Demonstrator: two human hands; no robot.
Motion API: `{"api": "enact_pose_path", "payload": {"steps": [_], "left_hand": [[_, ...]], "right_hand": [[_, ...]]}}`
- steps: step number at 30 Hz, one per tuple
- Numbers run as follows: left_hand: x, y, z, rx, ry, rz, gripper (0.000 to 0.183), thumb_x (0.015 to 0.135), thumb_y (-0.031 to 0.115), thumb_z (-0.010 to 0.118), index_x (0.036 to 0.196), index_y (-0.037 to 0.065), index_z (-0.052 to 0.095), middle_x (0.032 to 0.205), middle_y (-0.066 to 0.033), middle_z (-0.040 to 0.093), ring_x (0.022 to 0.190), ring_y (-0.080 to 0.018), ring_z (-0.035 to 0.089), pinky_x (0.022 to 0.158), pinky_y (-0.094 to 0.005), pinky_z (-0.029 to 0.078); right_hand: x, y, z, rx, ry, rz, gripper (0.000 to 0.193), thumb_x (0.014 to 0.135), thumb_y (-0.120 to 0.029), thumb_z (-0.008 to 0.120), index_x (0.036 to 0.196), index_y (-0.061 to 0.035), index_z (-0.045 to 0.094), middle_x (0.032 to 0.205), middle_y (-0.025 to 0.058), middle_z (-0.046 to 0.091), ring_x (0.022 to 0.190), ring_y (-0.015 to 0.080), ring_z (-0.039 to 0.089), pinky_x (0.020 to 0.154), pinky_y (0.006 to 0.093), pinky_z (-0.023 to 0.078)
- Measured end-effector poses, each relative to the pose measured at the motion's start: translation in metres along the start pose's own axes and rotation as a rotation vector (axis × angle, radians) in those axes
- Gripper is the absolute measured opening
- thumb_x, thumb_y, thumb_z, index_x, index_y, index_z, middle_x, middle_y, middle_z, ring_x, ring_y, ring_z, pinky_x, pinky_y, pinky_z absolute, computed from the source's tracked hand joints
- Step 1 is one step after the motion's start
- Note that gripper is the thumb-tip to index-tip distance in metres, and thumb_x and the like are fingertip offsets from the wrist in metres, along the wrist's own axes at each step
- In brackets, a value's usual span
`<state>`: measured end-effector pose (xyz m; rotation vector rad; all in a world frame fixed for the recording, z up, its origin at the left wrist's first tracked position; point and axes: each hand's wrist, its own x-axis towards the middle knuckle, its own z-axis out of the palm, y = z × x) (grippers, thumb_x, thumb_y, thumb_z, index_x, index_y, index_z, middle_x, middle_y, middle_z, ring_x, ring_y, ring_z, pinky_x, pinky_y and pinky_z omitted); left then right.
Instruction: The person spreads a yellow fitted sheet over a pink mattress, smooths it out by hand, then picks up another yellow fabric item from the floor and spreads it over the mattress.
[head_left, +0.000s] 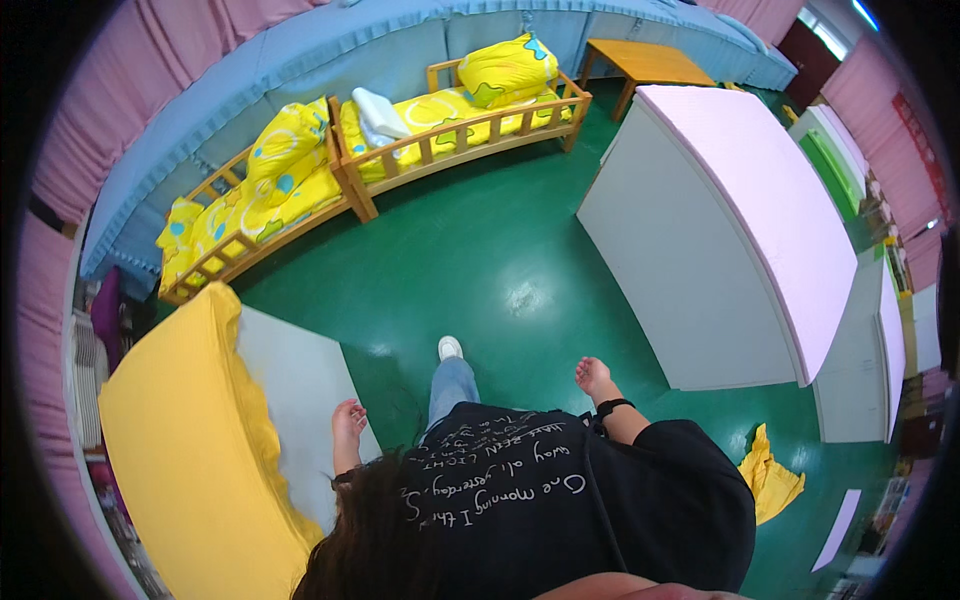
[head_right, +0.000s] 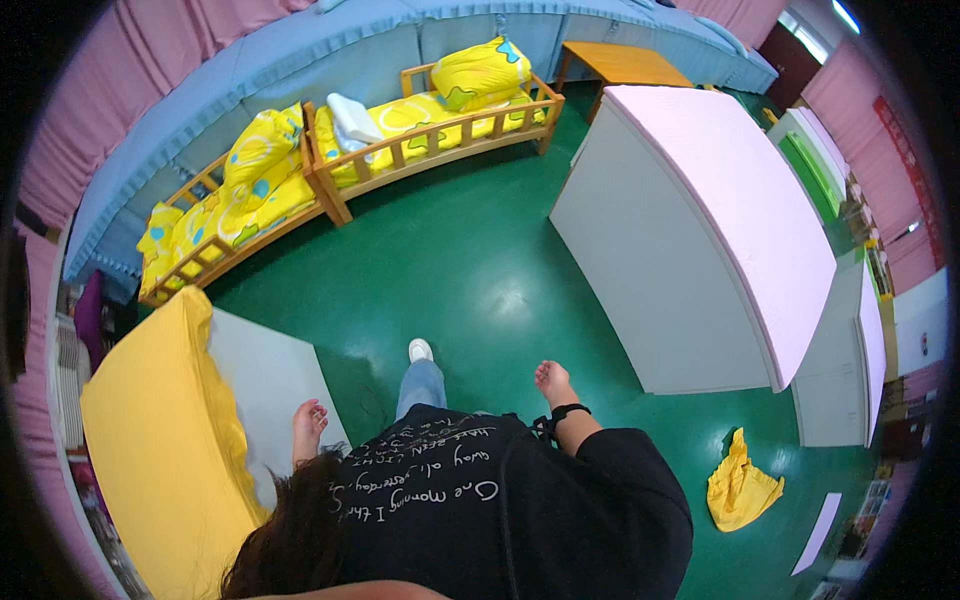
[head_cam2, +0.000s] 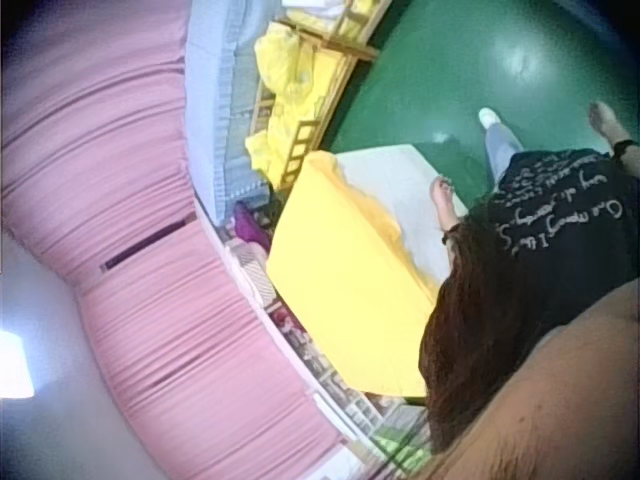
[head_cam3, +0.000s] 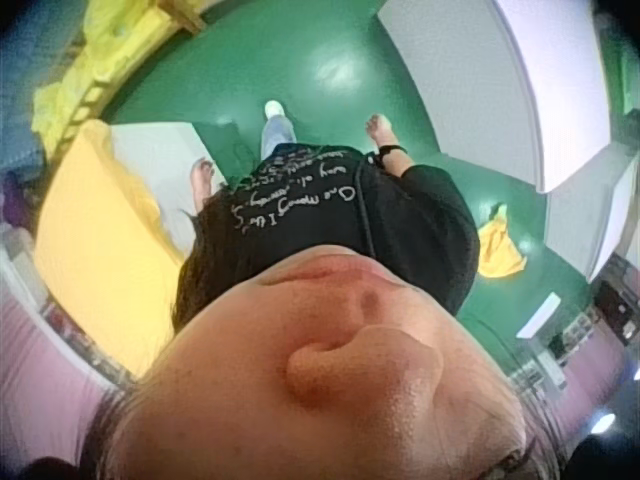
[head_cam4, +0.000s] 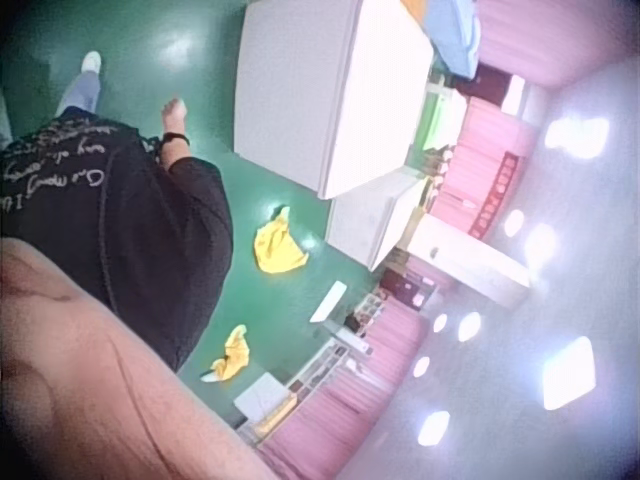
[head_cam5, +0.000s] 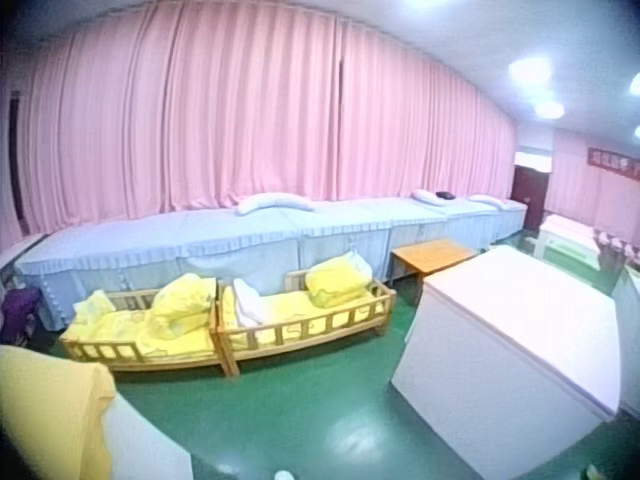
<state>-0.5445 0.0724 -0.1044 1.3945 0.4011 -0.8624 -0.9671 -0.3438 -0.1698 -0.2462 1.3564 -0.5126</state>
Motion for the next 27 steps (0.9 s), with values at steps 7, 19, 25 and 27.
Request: {"api": "enact_pose_path", "payload": {"steps": [7,19,25,27], "left_hand": [[0.107,0.068,0.073,0.089,-0.094,-0.06,0.007,0.08,0.017,0.054,0.08,0.01,0.053,0.067,-0.0016,0.053,0.063,-0.0146,0.054,0.052,-0.0285,0.041],[0.268,0.11,0.314,0.483,-0.388,-0.344,0.008,0.08,0.016,0.05,0.076,0.01,0.05,0.062,-0.0018,0.05,0.059,-0.0176,0.05,0.048,-0.0308,0.04],[0.232,0.047,0.509,0.837,-0.726,-0.282,0.007,0.081,0.017,0.05,0.081,0.011,0.053,0.063,-0.0006,0.052,0.06,-0.0145,0.052,0.049,-0.0279,0.04],[0.196,0.016,0.566,0.933,-0.804,-0.174,0.009,0.082,0.017,0.049,0.085,0.01,0.053,0.065,-0.0012,0.053,0.062,-0.0142,0.053,0.05,-0.028,0.041]], "right_hand": [[0.005,-0.031,0.06,0.025,0.078,-0.036,0.011,0.083,-0.019,0.047,0.088,-0.0095,0.05,0.076,0.0027,0.051,0.064,0.0167,0.048,0.059,0.0309,0.041],[-0.081,-0.084,0.029,0.399,0.163,-0.331,0.017,0.084,-0.018,0.049,0.097,-0.0087,0.053,0.084,0.0061,0.054,0.074,0.0185,0.053,0.062,0.0332,0.044],[-0.147,0.044,-0.117,0.881,0.734,-0.299,0.016,0.081,-0.019,0.053,0.095,-0.01,0.055,0.082,0.0035,0.055,0.07,0.0169,0.053,0.059,0.0332,0.042],[-0.164,0.091,-0.15,1.019,0.862,-0.268,0.015,0.08,-0.019,0.053,0.091,-0.0097,0.054,0.078,0.0024,0.054,0.067,0.0165,0.053,0.056,0.0324,0.041]]}}
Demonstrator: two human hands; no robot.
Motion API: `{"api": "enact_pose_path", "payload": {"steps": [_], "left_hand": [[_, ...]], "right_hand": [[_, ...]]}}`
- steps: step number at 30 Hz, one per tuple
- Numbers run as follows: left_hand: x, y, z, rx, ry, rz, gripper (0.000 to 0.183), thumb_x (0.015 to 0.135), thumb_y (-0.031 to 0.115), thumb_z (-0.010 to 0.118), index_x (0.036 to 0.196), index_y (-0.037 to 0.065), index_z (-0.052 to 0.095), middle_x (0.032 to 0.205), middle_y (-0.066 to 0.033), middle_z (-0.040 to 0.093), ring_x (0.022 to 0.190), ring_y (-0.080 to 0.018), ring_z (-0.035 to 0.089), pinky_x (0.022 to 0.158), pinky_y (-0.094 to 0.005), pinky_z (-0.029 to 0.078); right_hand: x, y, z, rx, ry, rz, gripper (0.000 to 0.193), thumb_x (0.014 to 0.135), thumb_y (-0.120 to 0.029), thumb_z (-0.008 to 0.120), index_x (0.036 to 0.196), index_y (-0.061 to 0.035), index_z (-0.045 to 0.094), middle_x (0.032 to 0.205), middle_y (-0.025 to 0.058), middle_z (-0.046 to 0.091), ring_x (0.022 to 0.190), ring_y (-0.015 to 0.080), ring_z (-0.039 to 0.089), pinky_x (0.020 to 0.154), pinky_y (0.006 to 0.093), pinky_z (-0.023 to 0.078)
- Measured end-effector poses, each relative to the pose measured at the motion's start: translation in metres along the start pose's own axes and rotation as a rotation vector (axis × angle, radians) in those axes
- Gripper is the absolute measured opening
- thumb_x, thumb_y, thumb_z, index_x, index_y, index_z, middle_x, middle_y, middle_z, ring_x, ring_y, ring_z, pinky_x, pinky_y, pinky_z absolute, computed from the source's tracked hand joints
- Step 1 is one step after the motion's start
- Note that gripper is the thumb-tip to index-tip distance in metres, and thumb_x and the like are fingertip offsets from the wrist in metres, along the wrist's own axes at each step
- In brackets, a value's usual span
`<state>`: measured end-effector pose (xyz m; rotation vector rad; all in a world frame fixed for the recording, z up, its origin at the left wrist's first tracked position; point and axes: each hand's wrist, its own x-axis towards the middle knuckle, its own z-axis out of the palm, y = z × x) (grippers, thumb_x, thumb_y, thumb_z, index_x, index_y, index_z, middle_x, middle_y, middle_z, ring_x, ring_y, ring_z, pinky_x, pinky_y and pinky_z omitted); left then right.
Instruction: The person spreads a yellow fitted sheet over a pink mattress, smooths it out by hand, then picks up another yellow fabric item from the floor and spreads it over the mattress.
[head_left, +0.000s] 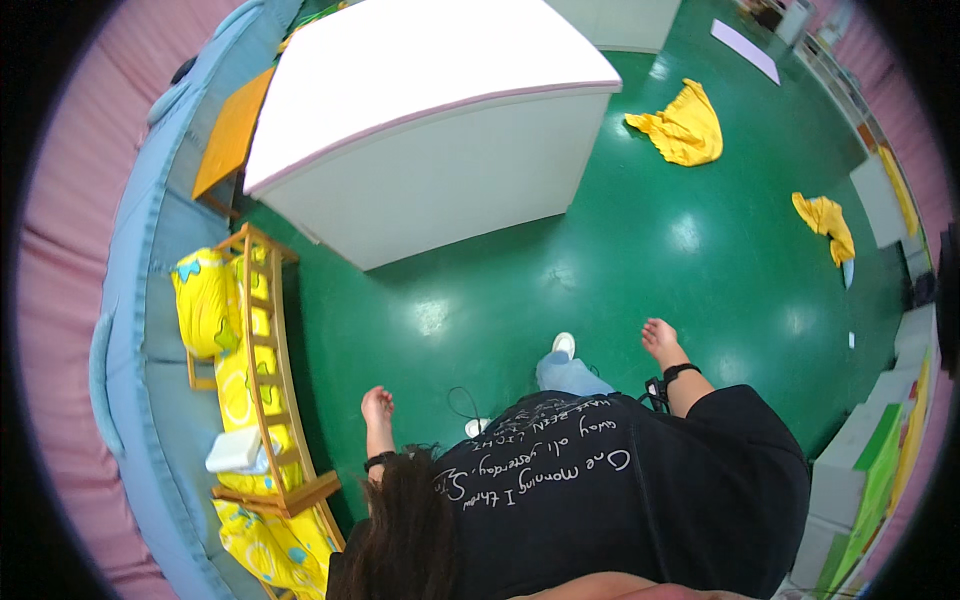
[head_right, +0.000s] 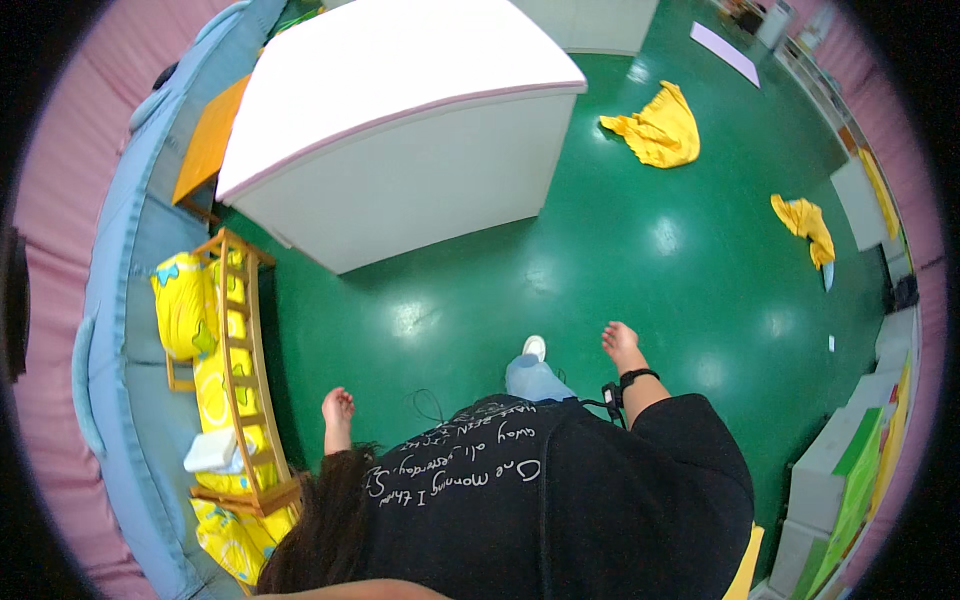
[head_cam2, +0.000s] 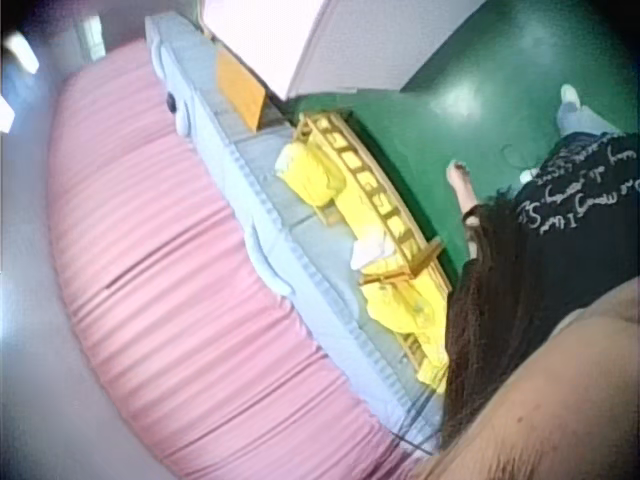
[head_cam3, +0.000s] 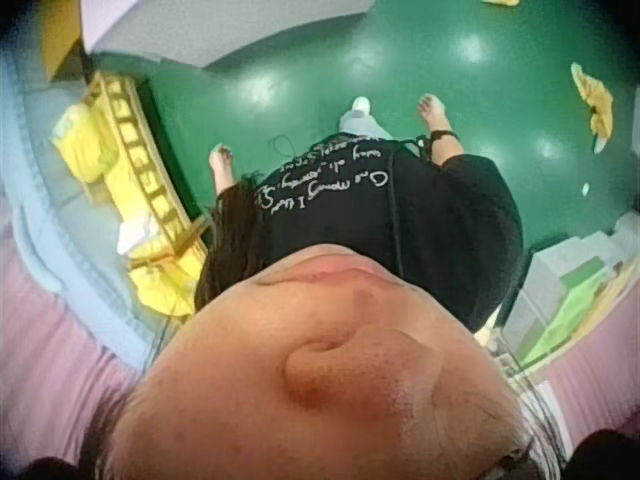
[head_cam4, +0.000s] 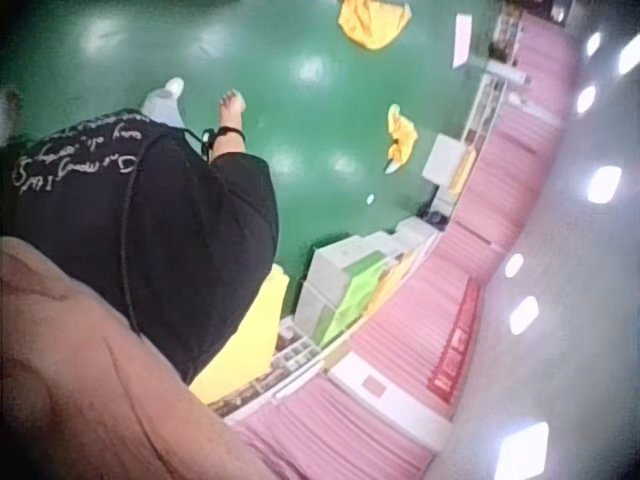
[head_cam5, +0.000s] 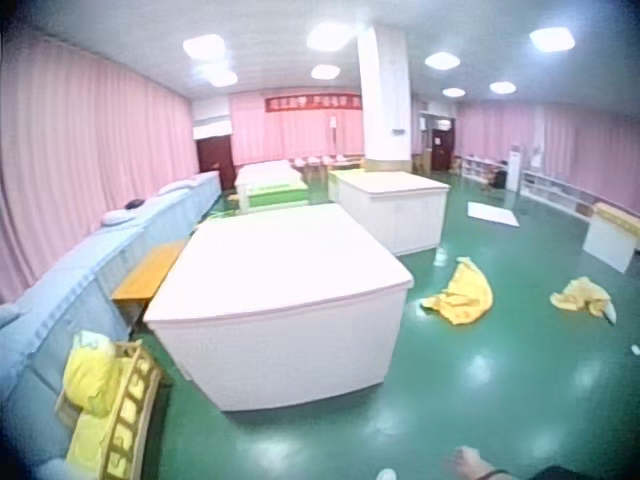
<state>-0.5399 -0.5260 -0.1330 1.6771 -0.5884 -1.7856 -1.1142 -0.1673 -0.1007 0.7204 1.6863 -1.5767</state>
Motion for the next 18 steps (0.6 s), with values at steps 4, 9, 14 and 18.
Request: {"api": "enact_pose_path", "payload": {"steps": [4,9,14,18], "left_hand": [[-0.018,0.045,0.155,0.117,-0.227,0.151,0.012,0.083,0.014,0.047,0.091,0.008,0.053,0.072,-0.0024,0.054,0.066,-0.0139,0.054,0.055,-0.028,0.041],[-0.026,0.041,0.282,0.235,-0.379,0.111,0.015,0.084,0.014,0.045,0.096,0.008,0.051,0.076,-0.0027,0.055,0.069,-0.014,0.054,0.058,-0.0283,0.042],[-0.025,0.049,0.394,0.351,-0.392,0.127,0.015,0.084,0.014,0.043,0.096,0.009,0.052,0.075,-0.0014,0.055,0.07,-0.0134,0.055,0.062,-0.0294,0.041],[-0.021,0.052,0.476,0.373,-0.503,0.149,0.015,0.083,0.013,0.044,0.095,0.01,0.053,0.075,-0.0009,0.054,0.071,-0.0128,0.054,0.062,-0.0292,0.041]], "right_hand": [[0.042,0.002,-0.096,0.178,0.116,0.053,0.011,0.082,-0.02,0.049,0.085,-0.0104,0.052,0.073,0.0019,0.054,0.063,0.0165,0.052,0.054,0.0329,0.041],[0.111,-0.043,-0.126,0.189,0.19,0.151,0.012,0.083,-0.021,0.047,0.086,-0.0096,0.051,0.077,0.0029,0.055,0.067,0.0168,0.052,0.06,0.0343,0.042],[0.137,-0.117,-0.101,0.309,0.091,0.086,0.014,0.083,-0.02,0.048,0.091,-0.0092,0.051,0.079,0.0024,0.054,0.071,0.0168,0.052,0.064,0.0331,0.042],[0.152,-0.154,-0.091,0.383,0.041,0.035,0.014,0.084,-0.02,0.048,0.092,-0.0094,0.052,0.078,0.0022,0.053,0.071,0.0166,0.052,0.065,0.0323,0.042]]}}
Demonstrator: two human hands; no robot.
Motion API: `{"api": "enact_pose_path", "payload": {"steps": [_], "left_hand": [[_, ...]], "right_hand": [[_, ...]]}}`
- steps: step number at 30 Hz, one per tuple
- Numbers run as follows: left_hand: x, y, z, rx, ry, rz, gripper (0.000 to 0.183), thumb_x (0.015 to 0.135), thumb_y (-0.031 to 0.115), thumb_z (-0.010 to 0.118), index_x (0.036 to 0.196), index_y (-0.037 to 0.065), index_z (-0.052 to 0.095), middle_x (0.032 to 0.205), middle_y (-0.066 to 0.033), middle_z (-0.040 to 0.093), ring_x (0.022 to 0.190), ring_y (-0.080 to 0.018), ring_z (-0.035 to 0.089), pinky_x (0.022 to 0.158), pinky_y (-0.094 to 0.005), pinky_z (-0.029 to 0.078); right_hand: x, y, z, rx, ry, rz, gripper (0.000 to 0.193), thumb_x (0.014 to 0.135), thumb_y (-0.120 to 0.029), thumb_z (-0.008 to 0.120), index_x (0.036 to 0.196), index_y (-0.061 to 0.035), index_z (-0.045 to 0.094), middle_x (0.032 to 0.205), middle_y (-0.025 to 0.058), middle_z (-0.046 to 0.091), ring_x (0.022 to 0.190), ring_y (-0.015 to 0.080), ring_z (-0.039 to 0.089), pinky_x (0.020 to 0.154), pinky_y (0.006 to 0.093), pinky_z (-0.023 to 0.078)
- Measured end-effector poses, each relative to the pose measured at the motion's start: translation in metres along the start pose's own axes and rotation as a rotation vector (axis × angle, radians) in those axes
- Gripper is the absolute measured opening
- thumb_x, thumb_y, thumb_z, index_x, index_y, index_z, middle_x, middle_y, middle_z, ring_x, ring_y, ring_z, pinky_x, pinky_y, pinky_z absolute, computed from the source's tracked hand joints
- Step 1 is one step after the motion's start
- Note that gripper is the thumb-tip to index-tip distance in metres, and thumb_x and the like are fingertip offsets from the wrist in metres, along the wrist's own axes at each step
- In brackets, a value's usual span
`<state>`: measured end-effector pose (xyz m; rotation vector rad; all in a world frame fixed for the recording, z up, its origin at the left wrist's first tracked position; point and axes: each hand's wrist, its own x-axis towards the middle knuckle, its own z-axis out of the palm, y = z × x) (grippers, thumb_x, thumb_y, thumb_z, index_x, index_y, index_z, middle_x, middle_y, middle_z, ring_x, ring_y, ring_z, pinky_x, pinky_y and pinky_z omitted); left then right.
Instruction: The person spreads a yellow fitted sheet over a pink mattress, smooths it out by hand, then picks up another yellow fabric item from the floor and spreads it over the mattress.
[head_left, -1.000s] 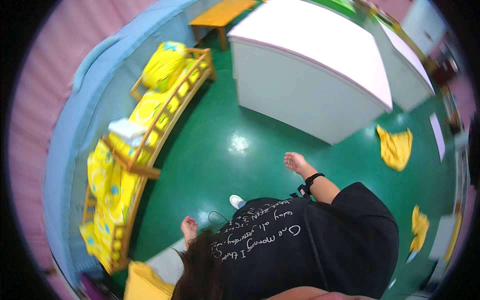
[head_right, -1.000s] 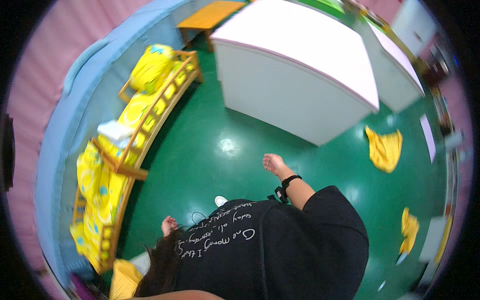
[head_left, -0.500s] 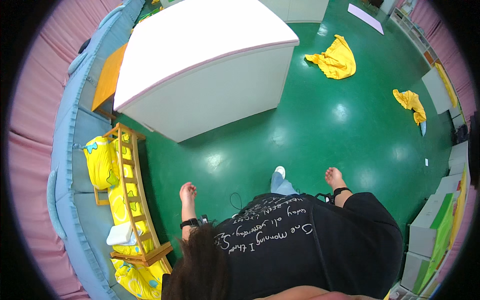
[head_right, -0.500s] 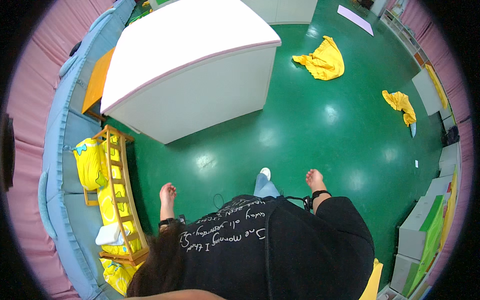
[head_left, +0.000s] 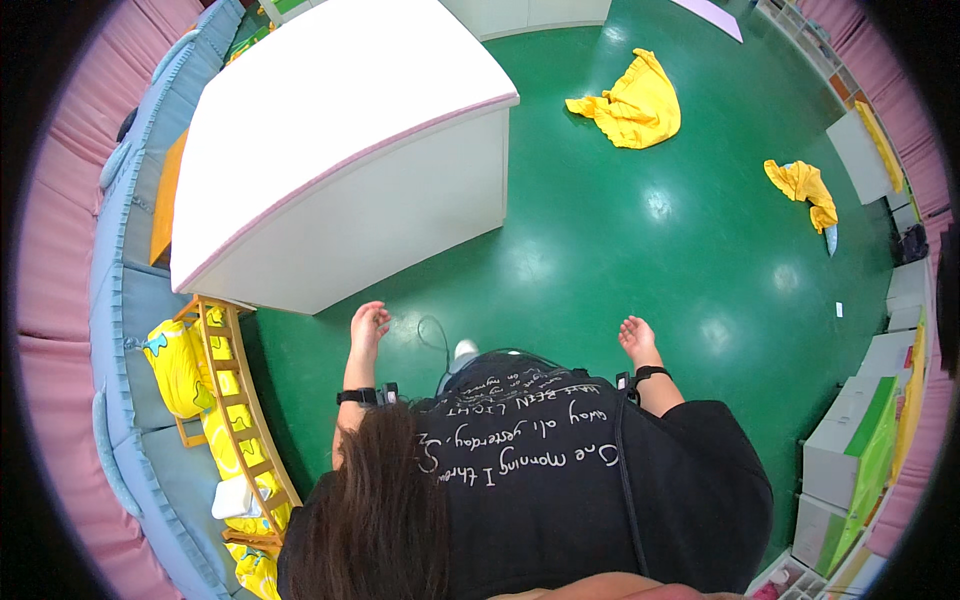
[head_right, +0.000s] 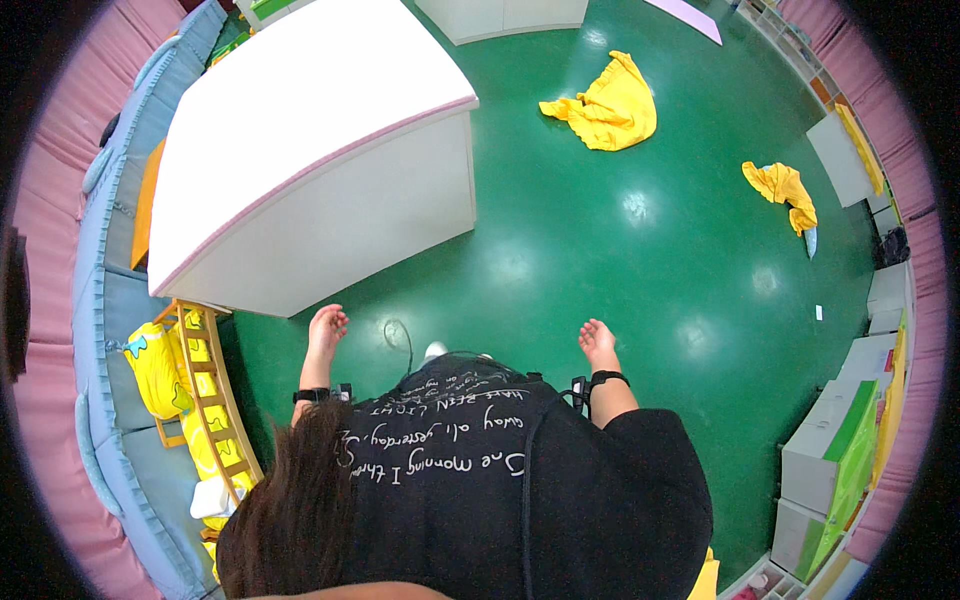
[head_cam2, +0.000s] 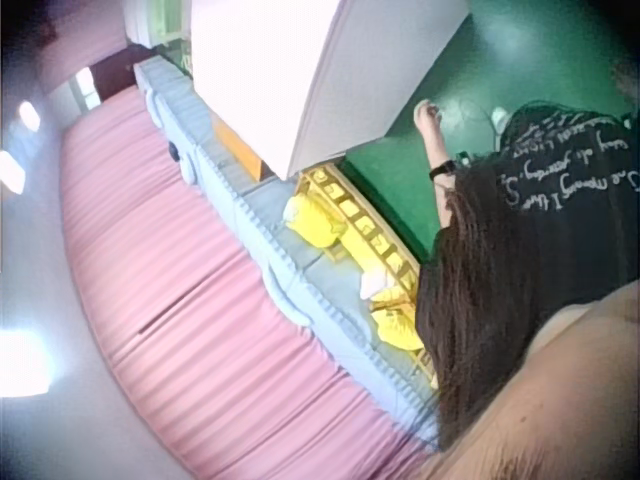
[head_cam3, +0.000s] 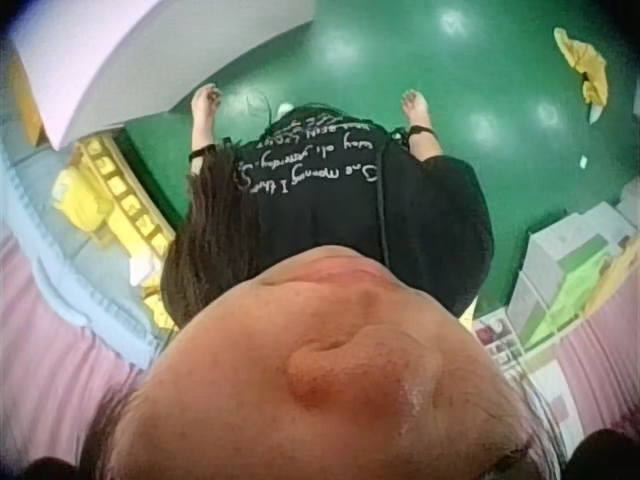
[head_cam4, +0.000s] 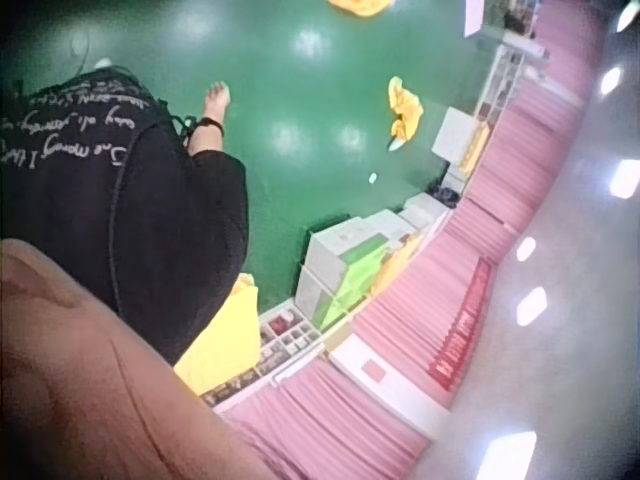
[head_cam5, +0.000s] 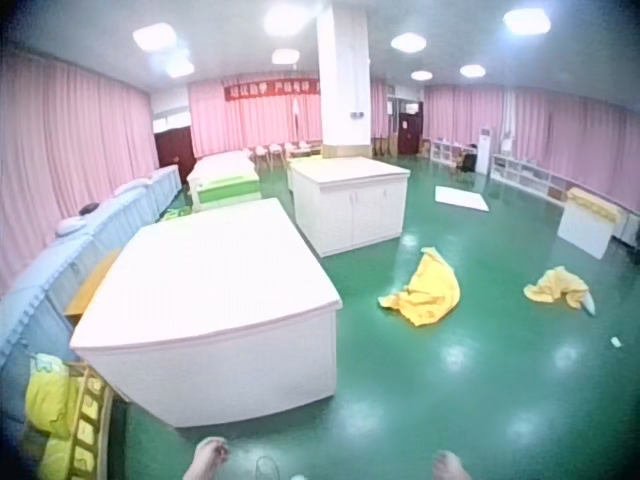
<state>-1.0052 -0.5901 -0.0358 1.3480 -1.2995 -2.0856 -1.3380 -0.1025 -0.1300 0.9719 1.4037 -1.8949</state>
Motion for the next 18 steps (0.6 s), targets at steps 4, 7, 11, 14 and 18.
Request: {"api": "enact_pose_path", "payload": {"steps": [4,7,11,14,18], "left_hand": [[0.049,0.018,0.061,0.025,-0.087,-0.018,0.014,0.083,0.014,0.045,0.093,0.011,0.054,0.076,0.0004,0.055,0.071,-0.0123,0.054,0.063,-0.0284,0.041],[0.091,0.025,0.108,0.027,-0.15,-0.035,0.014,0.083,0.014,0.045,0.093,0.011,0.055,0.076,0.0007,0.055,0.072,-0.0118,0.054,0.065,-0.0279,0.041],[0.145,0.051,0.189,0.077,-0.262,-0.048,0.015,0.084,0.017,0.045,0.094,0.012,0.054,0.079,0.0002,0.056,0.076,-0.0114,0.055,0.066,-0.0271,0.041],[0.191,0.072,0.258,0.132,-0.38,-0.028,0.016,0.085,0.018,0.045,0.096,0.012,0.054,0.081,-0.0001,0.057,0.077,-0.0113,0.055,0.067,-0.0267,0.042],[0.238,0.098,0.366,0.385,-0.605,-0.044,0.017,0.084,0.017,0.045,0.097,0.012,0.054,0.083,0.0003,0.057,0.078,-0.0106,0.055,0.067,-0.0251,0.041]], "right_hand": [[0.019,-0.022,0.01,0.009,0.027,0.013,0.014,0.084,-0.02,0.048,0.092,-0.0103,0.052,0.08,0.0021,0.053,0.072,0.0163,0.052,0.065,0.0322,0.043],[0.053,-0.035,0.001,0.047,0.047,0.098,0.015,0.084,-0.02,0.049,0.095,-0.0104,0.052,0.082,0.0021,0.054,0.072,0.0165,0.053,0.062,0.0325,0.043],[0.08,-0.074,0.006,0.044,0.144,0.054,0.013,0.083,-0.021,0.048,0.089,-0.0114,0.053,0.08,0.0014,0.054,0.074,0.0167,0.052,0.068,0.0324,0.042],[0.094,-0.113,0.016,0.094,0.212,0.047,0.011,0.084,-0.019,0.048,0.09,-0.0102,0.051,0.077,0.001,0.054,0.071,0.0169,0.052,0.063,0.0327,0.042],[0.119,-0.172,0.028,0.144,0.271,0.064,0.01,0.083,-0.019,0.049,0.088,-0.0103,0.051,0.078,0.0008,0.054,0.073,0.0169,0.052,0.063,0.0327,0.042]]}}
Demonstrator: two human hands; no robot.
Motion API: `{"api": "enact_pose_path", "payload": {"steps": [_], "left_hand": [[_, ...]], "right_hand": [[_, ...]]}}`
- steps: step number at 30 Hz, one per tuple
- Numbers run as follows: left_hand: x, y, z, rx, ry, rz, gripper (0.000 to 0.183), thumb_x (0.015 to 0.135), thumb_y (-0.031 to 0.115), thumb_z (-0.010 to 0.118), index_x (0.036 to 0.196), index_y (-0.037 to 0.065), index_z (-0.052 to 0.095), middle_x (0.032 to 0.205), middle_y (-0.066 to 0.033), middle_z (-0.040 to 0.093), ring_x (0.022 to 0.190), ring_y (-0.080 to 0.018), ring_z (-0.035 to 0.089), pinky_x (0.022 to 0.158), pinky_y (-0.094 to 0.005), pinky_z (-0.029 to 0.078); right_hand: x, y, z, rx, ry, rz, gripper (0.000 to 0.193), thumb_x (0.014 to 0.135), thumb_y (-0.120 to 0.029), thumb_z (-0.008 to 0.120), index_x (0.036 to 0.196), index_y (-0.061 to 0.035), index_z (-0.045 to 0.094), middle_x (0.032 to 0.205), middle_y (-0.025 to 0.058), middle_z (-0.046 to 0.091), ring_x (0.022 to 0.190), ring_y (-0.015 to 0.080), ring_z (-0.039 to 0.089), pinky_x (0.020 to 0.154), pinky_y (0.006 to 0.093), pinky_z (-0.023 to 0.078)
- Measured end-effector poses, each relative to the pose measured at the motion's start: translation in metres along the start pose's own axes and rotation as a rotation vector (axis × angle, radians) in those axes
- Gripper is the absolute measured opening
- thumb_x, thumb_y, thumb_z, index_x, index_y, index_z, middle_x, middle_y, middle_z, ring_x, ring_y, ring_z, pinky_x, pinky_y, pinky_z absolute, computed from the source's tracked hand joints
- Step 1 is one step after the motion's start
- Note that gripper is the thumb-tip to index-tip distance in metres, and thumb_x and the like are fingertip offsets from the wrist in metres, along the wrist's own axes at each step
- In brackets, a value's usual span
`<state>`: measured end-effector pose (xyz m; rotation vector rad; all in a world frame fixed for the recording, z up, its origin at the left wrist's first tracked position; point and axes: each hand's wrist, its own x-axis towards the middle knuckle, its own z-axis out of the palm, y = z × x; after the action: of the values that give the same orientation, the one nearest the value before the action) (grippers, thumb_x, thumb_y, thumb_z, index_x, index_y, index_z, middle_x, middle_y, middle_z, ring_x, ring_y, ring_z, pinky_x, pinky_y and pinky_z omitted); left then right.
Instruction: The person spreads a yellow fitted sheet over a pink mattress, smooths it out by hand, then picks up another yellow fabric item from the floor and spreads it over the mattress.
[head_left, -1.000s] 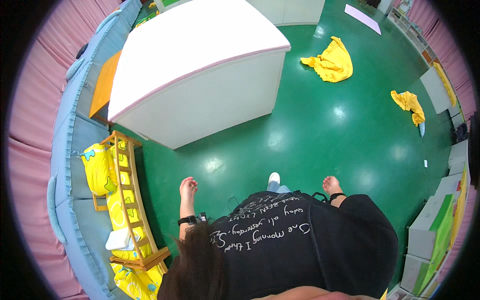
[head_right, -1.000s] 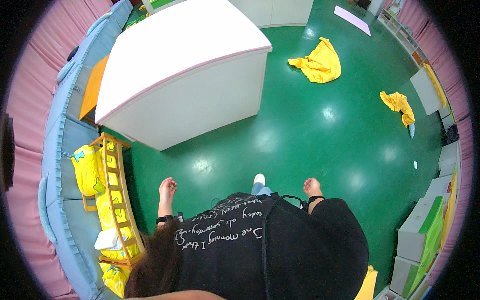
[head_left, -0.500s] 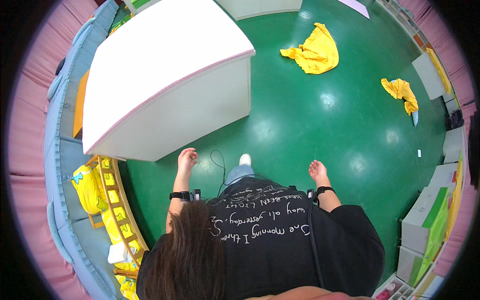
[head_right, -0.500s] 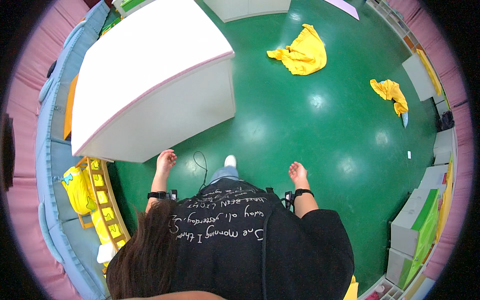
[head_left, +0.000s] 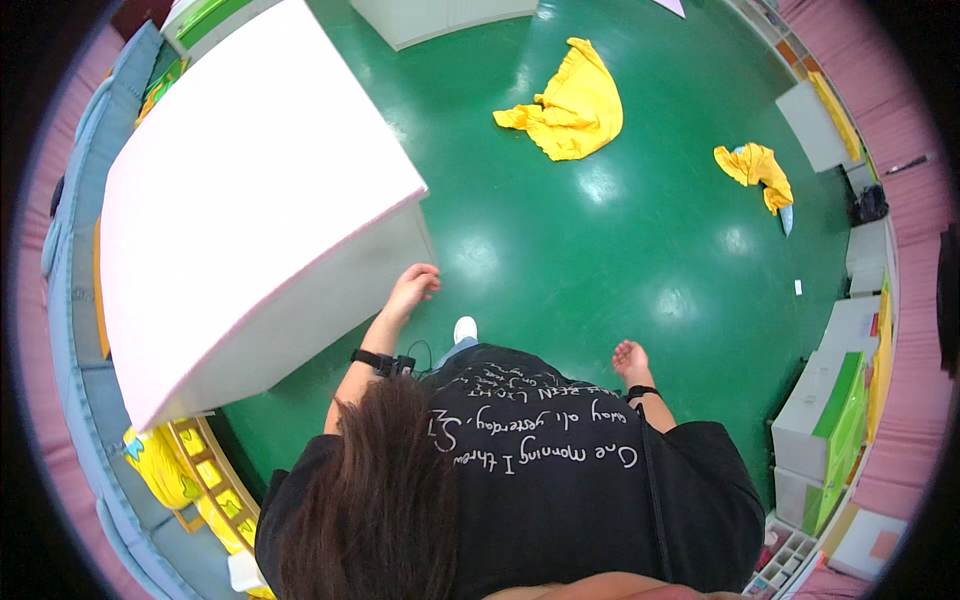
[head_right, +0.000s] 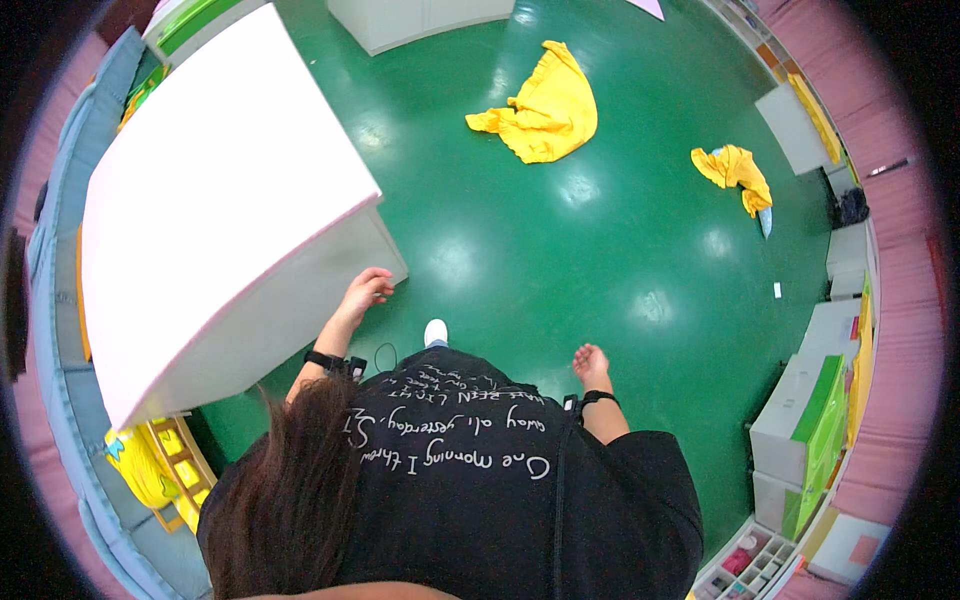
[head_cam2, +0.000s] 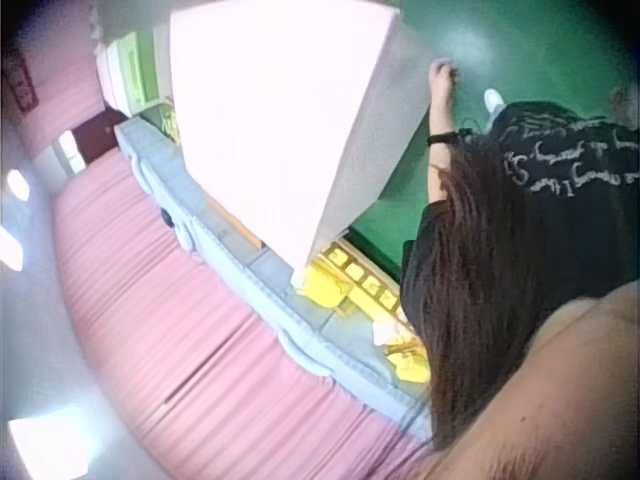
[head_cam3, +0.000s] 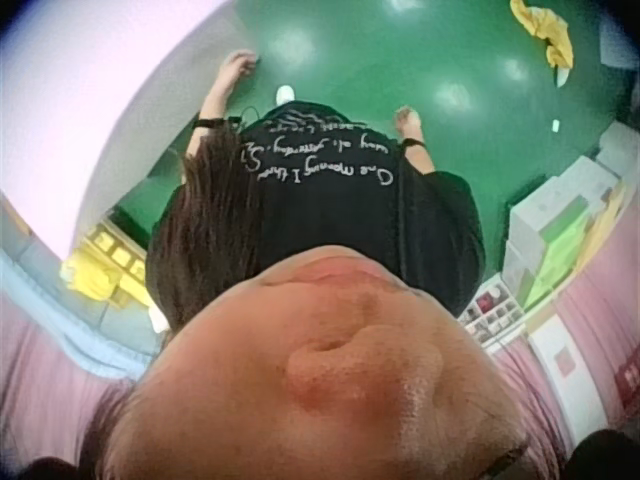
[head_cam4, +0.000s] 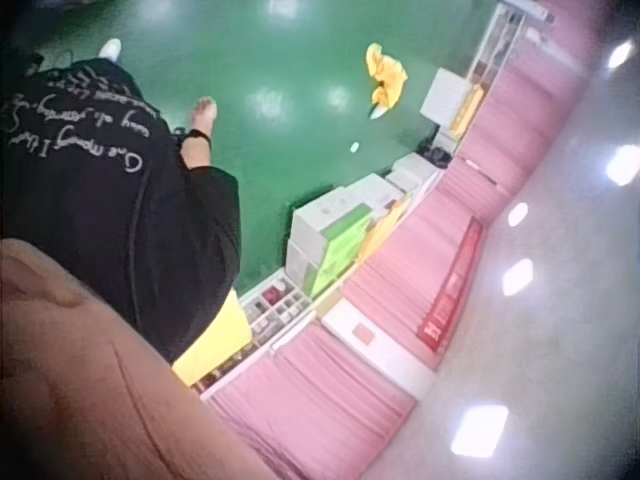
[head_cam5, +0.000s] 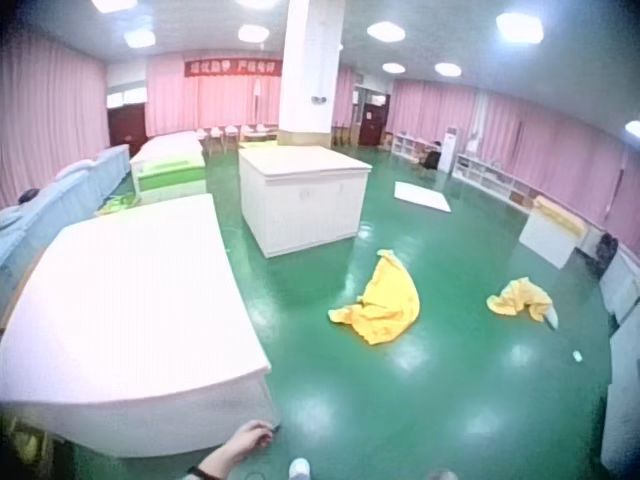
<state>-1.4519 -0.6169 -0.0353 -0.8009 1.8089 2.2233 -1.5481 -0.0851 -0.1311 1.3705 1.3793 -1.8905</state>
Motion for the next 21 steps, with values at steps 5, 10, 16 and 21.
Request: {"api": "enact_pose_path", "payload": {"steps": [5,10,16,21], "left_hand": [[0.109,0.042,0.062,0.19,-0.226,-0.092,0.016,0.082,0.016,0.047,0.096,0.011,0.053,0.083,0.0004,0.056,0.078,-0.0105,0.054,0.067,-0.0246,0.042],[0.205,0.083,0.113,0.199,-0.277,-0.133,0.019,0.08,0.016,0.046,0.096,0.009,0.053,0.084,-0.0017,0.057,0.078,-0.0111,0.055,0.065,-0.0268,0.042],[0.34,0.127,0.127,0.288,-0.113,-0.123,0.019,0.081,0.015,0.044,0.096,0.009,0.053,0.082,-0.0021,0.057,0.073,-0.0118,0.054,0.061,-0.0263,0.042],[0.429,0.171,0.132,0.168,0.063,-0.181,0.016,0.081,0.014,0.043,0.093,0.009,0.053,0.077,-0.0014,0.056,0.07,-0.0102,0.053,0.059,-0.0259,0.041]], "right_hand": [[0.013,-0.072,0.054,0.083,-0.08,-0.143,0.014,0.083,-0.02,0.05,0.092,-0.011,0.053,0.08,0.0005,0.054,0.075,0.0168,0.052,0.067,0.0328,0.043],[0.041,-0.118,0.063,0.226,-0.021,-0.108,0.014,0.083,-0.02,0.049,0.092,-0.0108,0.053,0.081,0.0006,0.054,0.075,0.0168,0.051,0.067,0.033,0.042],[0.137,-0.204,0.069,0.306,0.16,-0.022,0.008,0.082,-0.017,0.047,0.084,-0.0115,0.052,0.08,-0.0007,0.055,0.074,0.0148,0.051,0.069,0.0319,0.041],[0.203,-0.33,0.124,0.182,0.074,-0.086,0.011,0.082,-0.019,0.046,0.076,-0.0123,0.052,0.068,-0.0016,0.054,0.065,0.0145,0.052,0.062,0.031,0.042]]}}
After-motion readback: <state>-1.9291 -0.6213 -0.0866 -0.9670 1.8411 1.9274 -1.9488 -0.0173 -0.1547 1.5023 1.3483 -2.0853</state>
